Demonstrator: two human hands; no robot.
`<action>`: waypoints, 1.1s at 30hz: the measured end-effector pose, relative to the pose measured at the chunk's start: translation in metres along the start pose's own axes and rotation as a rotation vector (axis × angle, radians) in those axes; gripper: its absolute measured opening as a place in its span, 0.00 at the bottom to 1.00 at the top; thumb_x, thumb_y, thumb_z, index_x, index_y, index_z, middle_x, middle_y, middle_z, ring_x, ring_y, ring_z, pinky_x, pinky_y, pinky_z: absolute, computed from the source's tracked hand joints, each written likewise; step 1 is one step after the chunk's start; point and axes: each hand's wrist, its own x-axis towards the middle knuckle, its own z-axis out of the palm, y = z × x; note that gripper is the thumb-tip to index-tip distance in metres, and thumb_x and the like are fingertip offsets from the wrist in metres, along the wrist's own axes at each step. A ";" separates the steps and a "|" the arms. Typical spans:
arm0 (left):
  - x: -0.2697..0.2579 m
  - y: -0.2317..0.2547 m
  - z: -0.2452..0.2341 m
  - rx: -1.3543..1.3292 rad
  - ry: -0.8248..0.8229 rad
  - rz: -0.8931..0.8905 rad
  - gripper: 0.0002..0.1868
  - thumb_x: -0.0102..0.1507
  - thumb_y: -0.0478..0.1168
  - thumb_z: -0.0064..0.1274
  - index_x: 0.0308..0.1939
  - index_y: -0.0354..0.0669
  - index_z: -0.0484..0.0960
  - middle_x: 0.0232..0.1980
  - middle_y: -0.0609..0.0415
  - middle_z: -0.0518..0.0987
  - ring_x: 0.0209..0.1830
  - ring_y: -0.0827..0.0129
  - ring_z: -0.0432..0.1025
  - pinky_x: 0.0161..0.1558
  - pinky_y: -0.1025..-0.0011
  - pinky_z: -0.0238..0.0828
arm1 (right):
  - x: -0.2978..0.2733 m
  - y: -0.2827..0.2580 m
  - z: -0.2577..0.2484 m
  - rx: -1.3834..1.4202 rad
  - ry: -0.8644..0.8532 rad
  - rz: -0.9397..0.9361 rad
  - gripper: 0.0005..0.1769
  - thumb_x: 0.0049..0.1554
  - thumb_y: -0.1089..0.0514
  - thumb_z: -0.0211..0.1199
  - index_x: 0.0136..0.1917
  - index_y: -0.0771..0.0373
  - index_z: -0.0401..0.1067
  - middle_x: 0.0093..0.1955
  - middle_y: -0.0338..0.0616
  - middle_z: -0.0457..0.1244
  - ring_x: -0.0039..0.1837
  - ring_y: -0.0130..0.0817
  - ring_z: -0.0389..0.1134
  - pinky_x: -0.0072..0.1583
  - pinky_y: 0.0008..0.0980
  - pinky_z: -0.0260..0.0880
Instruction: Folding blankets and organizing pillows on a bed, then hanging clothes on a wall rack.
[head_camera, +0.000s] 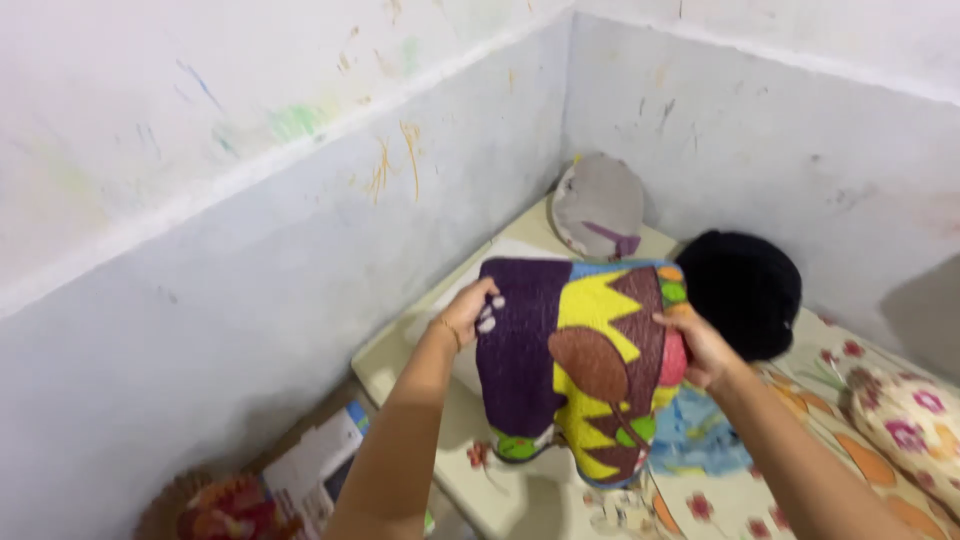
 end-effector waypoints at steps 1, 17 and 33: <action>0.013 0.009 -0.003 0.001 0.000 0.013 0.05 0.61 0.42 0.49 0.34 0.46 0.74 0.28 0.59 0.72 0.24 0.75 0.65 0.24 0.73 0.61 | 0.019 0.001 -0.001 -0.003 -0.008 -0.010 0.28 0.55 0.61 0.59 0.70 0.60 0.65 0.63 0.48 0.67 0.61 0.43 0.70 0.63 0.48 0.71; 0.062 0.051 -0.075 0.280 0.169 -0.043 0.21 0.65 0.55 0.54 0.46 0.39 0.81 0.34 0.60 0.76 0.27 0.75 0.67 0.30 0.73 0.67 | 0.129 0.058 0.033 0.024 0.201 0.115 0.17 0.53 0.64 0.65 0.54 0.57 0.65 0.51 0.41 0.67 0.58 0.40 0.69 0.66 0.47 0.68; 0.131 0.056 -0.163 0.219 -0.091 -0.087 0.17 0.66 0.44 0.55 0.49 0.33 0.82 0.41 0.52 0.84 0.36 0.69 0.77 0.41 0.68 0.76 | 0.179 0.087 0.090 -0.153 0.505 0.275 0.27 0.59 0.48 0.63 0.66 0.65 0.69 0.59 0.51 0.69 0.60 0.44 0.71 0.66 0.47 0.70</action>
